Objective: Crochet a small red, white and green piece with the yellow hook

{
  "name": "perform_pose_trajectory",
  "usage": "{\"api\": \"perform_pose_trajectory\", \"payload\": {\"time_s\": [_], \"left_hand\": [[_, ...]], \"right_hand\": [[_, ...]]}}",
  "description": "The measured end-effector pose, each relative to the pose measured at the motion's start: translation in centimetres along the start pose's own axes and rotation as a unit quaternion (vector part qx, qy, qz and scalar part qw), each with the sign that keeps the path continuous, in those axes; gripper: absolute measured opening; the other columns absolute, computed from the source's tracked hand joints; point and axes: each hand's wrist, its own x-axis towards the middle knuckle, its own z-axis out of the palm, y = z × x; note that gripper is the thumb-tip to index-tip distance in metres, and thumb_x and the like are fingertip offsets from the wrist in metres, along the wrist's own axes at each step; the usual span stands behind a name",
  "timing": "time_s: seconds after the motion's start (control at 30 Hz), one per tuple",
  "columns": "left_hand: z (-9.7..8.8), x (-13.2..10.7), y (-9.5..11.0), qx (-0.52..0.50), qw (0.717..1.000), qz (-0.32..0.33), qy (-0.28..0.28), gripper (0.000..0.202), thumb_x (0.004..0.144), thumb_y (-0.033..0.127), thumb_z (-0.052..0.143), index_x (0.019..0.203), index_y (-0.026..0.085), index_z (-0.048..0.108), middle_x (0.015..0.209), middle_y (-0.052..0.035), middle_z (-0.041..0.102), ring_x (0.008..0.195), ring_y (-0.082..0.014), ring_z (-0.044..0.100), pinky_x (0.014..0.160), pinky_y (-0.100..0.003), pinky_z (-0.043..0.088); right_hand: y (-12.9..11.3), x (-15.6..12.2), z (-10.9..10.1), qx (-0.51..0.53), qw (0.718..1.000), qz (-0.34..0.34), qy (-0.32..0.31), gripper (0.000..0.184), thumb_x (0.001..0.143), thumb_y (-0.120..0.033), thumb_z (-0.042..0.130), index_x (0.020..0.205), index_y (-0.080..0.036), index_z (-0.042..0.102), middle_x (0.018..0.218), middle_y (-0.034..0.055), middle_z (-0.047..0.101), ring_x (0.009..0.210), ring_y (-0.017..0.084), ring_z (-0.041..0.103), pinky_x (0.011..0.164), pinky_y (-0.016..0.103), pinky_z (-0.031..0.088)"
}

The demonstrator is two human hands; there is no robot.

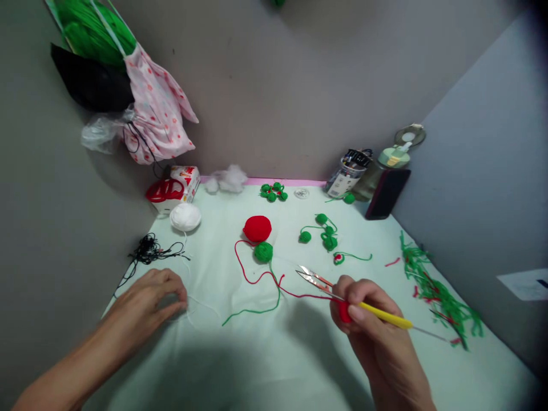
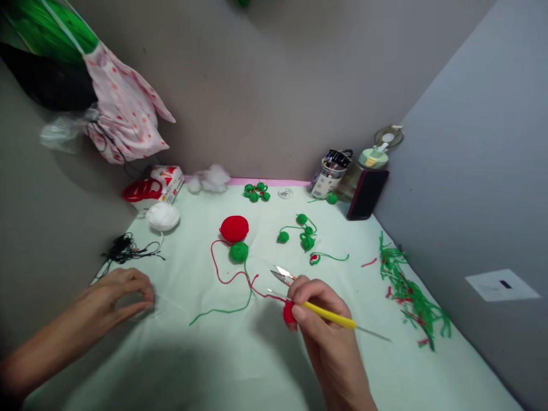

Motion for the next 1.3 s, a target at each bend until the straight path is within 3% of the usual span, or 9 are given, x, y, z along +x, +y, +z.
{"api": "perform_pose_trajectory", "payload": {"time_s": [0.17, 0.3, 0.43, 0.63, 0.83, 0.93, 1.03, 1.2, 1.3], "left_hand": [[2.8, -0.5, 0.3, 0.034, 0.999, -0.020, 0.011, 0.016, 0.085, 0.030, 0.062, 0.073, 0.025, 0.071, 0.085, -0.0069, 0.074, 0.086, -0.0302, 0.067, 0.079, -0.038, 0.049], [0.8, -0.4, 2.7, -0.092, 0.994, -0.007, 0.060, 0.021, 0.094, 0.043, 0.059, 0.089, 0.029, 0.074, 0.098, -0.0027, 0.077, 0.095, -0.0280, 0.068, 0.079, -0.032, 0.051], [-1.4, 0.8, 7.2, -0.202, 0.978, 0.044, 0.005, 0.026, 0.100, 0.047, 0.057, 0.090, 0.029, 0.072, 0.092, 0.0008, 0.075, 0.089, -0.0225, 0.070, 0.076, -0.027, 0.051], [-0.9, 3.7, 11.5, -0.177, 0.972, 0.153, -0.025, 0.020, 0.102, 0.036, 0.054, 0.090, 0.027, 0.068, 0.095, 0.0004, 0.070, 0.092, -0.0200, 0.067, 0.080, -0.028, 0.049], [0.4, 4.5, 13.0, -0.172, 0.963, 0.189, -0.082, 0.022, 0.104, 0.030, 0.049, 0.091, 0.026, 0.066, 0.094, 0.0014, 0.064, 0.088, -0.0177, 0.062, 0.079, -0.029, 0.045], [1.0, 4.6, 13.4, -0.182, 0.960, 0.193, -0.084, 0.021, 0.103, 0.028, 0.050, 0.091, 0.026, 0.067, 0.092, 0.0009, 0.062, 0.086, -0.0180, 0.060, 0.078, -0.030, 0.043], [1.2, 4.7, 13.5, -0.190, 0.959, 0.190, -0.087, 0.021, 0.102, 0.029, 0.052, 0.090, 0.025, 0.069, 0.090, 0.0003, 0.061, 0.084, -0.0184, 0.059, 0.076, -0.031, 0.043], [1.1, 4.8, 13.5, -0.203, 0.958, 0.176, -0.098, 0.022, 0.101, 0.030, 0.053, 0.089, 0.025, 0.071, 0.087, 0.0002, 0.060, 0.082, -0.0189, 0.060, 0.076, -0.032, 0.042], [0.9, 4.8, 13.5, -0.199, 0.960, 0.169, -0.102, 0.023, 0.101, 0.032, 0.053, 0.089, 0.025, 0.071, 0.088, 0.0000, 0.060, 0.083, -0.0195, 0.060, 0.075, -0.031, 0.042]], "right_hand": [[-0.3, -0.2, 0.1, -0.006, 1.000, 0.007, -0.012, 0.016, 0.081, -0.029, 0.088, 0.078, -0.022, 0.074, 0.072, -0.0012, 0.059, 0.056, 0.009, 0.058, 0.050, 0.021, 0.040], [-0.4, -0.3, 0.5, -0.012, 0.998, 0.020, -0.062, 0.012, 0.083, -0.031, 0.086, 0.081, -0.022, 0.079, 0.074, 0.0001, 0.062, 0.054, 0.011, 0.064, 0.049, 0.022, 0.045], [-0.1, -0.3, 1.2, -0.021, 0.994, 0.052, -0.097, 0.007, 0.083, -0.029, 0.086, 0.081, -0.023, 0.083, 0.082, 0.0009, 0.063, 0.054, 0.008, 0.062, 0.049, 0.022, 0.048], [-0.8, 0.0, 1.4, -0.089, 0.984, 0.085, -0.127, 0.010, 0.079, -0.029, 0.089, 0.079, -0.022, 0.082, 0.081, 0.0036, 0.072, 0.064, 0.010, 0.061, 0.054, 0.021, 0.046], [-0.9, 0.0, 2.5, -0.125, 0.970, 0.191, -0.086, 0.030, 0.077, -0.041, 0.088, 0.092, -0.018, 0.076, 0.069, 0.0001, 0.069, 0.059, 0.011, 0.059, 0.058, 0.024, 0.046], [-0.1, 0.1, 3.1, -0.154, 0.968, 0.186, -0.075, 0.036, 0.078, -0.042, 0.086, 0.101, -0.017, 0.075, 0.068, -0.0007, 0.068, 0.057, 0.010, 0.055, 0.056, 0.024, 0.044], [0.6, 0.2, 3.4, -0.201, 0.964, 0.159, -0.071, 0.027, 0.083, -0.042, 0.080, 0.090, -0.016, 0.077, 0.068, 0.0013, 0.070, 0.058, 0.011, 0.054, 0.055, 0.024, 0.040], [0.7, 0.3, 3.2, -0.160, 0.968, 0.172, -0.086, 0.027, 0.082, -0.043, 0.082, 0.079, -0.017, 0.075, 0.065, 0.0010, 0.068, 0.057, 0.010, 0.053, 0.055, 0.024, 0.041], [0.1, 0.2, 2.6, -0.155, 0.970, 0.177, -0.067, 0.029, 0.078, -0.043, 0.085, 0.088, -0.017, 0.077, 0.064, 0.0000, 0.068, 0.056, 0.010, 0.055, 0.054, 0.024, 0.043]]}}
